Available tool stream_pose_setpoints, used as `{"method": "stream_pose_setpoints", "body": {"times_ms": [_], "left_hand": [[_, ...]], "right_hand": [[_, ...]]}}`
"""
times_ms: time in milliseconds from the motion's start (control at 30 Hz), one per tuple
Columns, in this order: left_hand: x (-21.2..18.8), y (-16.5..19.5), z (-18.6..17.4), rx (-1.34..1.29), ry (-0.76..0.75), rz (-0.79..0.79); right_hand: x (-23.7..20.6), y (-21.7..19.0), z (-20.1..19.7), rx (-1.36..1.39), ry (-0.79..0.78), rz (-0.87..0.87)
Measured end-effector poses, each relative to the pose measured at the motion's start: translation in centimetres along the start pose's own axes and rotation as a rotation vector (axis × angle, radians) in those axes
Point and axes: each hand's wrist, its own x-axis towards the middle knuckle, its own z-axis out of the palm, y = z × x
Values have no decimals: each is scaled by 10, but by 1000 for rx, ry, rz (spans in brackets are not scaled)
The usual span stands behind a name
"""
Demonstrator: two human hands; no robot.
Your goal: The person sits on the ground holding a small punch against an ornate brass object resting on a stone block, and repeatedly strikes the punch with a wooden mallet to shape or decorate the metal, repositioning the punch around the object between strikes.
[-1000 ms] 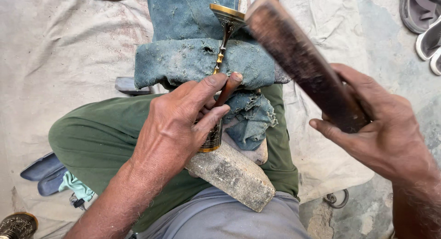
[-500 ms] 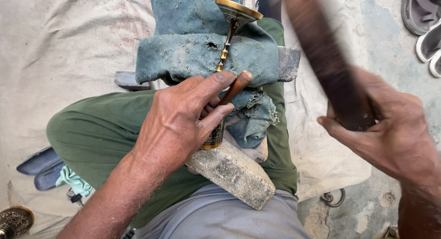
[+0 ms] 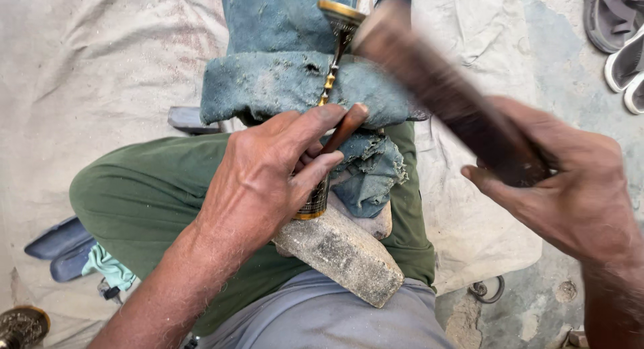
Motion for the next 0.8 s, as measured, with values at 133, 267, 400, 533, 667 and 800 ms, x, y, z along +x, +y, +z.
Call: {"method": "stream_pose_setpoints", "body": {"times_ms": [133, 267, 400, 533, 667, 800], "left_hand": [[-1, 3, -2, 77, 17, 30], [-2, 17, -11, 55, 109, 131], [-24, 16, -30, -172, 343, 28], [-38, -14, -24, -461, 318, -275], [-56, -18, -4, -389, 227, -268], [-54, -10, -1, -347, 189, -113]], "right_hand": [[3, -6, -9, 202, -20, 279], [-13, -16, 4, 82, 108, 103], [-58, -24, 73, 974, 380, 83], [-65, -5, 165, 1170, 361, 92], [-60, 15, 164, 1092, 243, 287], [-51, 14, 107, 816, 348, 280]]}}
